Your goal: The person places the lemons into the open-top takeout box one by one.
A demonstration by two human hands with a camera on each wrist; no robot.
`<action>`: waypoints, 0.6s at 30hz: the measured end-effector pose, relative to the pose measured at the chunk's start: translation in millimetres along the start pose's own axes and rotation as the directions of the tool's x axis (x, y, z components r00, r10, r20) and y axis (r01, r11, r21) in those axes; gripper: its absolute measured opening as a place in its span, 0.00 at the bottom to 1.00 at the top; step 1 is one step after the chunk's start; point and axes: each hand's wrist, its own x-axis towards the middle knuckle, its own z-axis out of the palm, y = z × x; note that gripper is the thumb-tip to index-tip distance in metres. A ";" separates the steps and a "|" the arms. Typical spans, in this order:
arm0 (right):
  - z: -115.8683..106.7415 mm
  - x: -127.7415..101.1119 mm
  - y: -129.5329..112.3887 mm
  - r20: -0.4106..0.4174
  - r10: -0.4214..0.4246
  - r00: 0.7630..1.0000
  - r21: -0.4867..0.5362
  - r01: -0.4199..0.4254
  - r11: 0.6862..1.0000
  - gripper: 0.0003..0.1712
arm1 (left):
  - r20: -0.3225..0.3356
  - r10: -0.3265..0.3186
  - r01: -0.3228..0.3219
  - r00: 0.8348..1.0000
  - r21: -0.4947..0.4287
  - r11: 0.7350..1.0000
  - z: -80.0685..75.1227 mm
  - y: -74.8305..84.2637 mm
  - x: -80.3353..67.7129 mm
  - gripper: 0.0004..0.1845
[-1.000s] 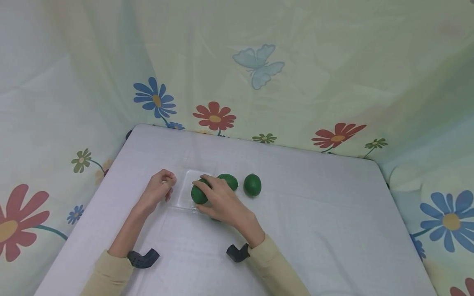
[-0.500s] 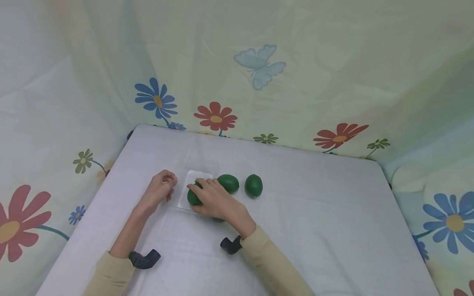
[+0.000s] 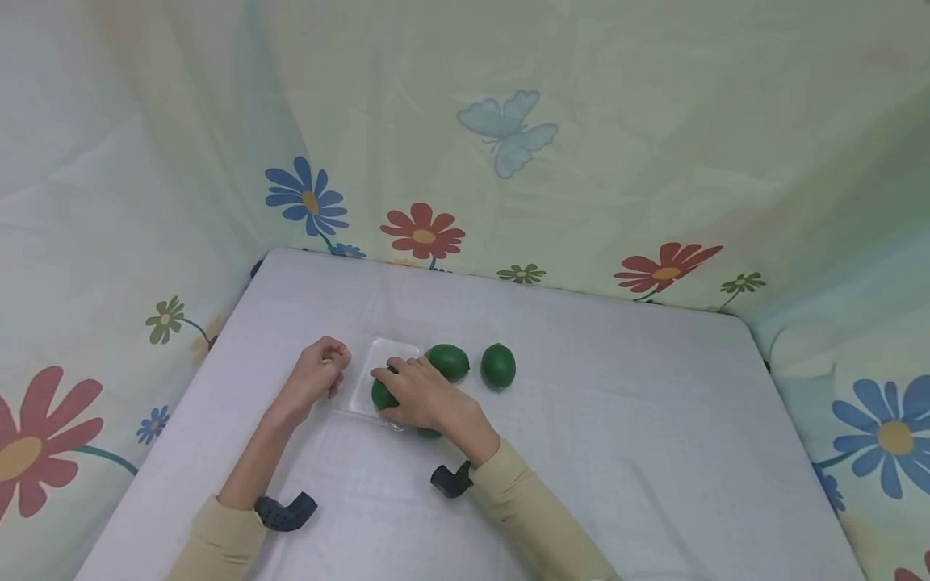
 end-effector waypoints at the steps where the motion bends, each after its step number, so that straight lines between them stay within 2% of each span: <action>1: -0.1 -0.5 -0.4 0.000 0.001 1.000 0.000 -0.001 1.000 0.36 | 0.000 -0.002 0.002 1.000 0.000 1.000 0.0 0.1 -0.1 0.15; 8: -0.5 -7.9 -1.3 -0.044 -0.003 0.999 -0.007 0.003 1.000 0.32 | -0.001 -0.005 0.005 1.000 0.006 1.000 1.0 -1.6 -0.5 0.16; 10: -0.8 -12.4 0.0 -0.083 -0.010 0.997 -0.001 0.010 1.000 0.30 | 0.006 -0.008 0.008 1.000 0.004 1.000 0.7 -1.6 -0.9 0.16; 12: -1.6 -18.2 2.5 -0.158 -0.030 0.987 0.016 0.033 0.999 0.27 | 0.008 -0.012 0.012 1.000 0.000 1.000 -0.3 -1.5 -1.3 0.16; 14: -1.5 -24.8 6.4 -0.262 -0.063 0.963 0.032 0.074 0.997 0.24 | 0.009 -0.012 0.012 1.000 -0.002 1.000 -1.2 -1.0 -1.7 0.16; 15: -0.8 -28.2 8.5 -0.320 -0.082 0.944 0.035 0.098 0.995 0.22 | 0.009 -0.009 0.009 1.000 0.000 1.000 -1.4 -0.8 -2.0 0.16; 18: 3.4 -39.0 14.7 -0.490 -0.138 0.861 0.023 0.171 0.985 0.19 | 0.010 -0.003 0.003 1.000 0.006 1.000 -0.8 -0.1 -3.0 0.16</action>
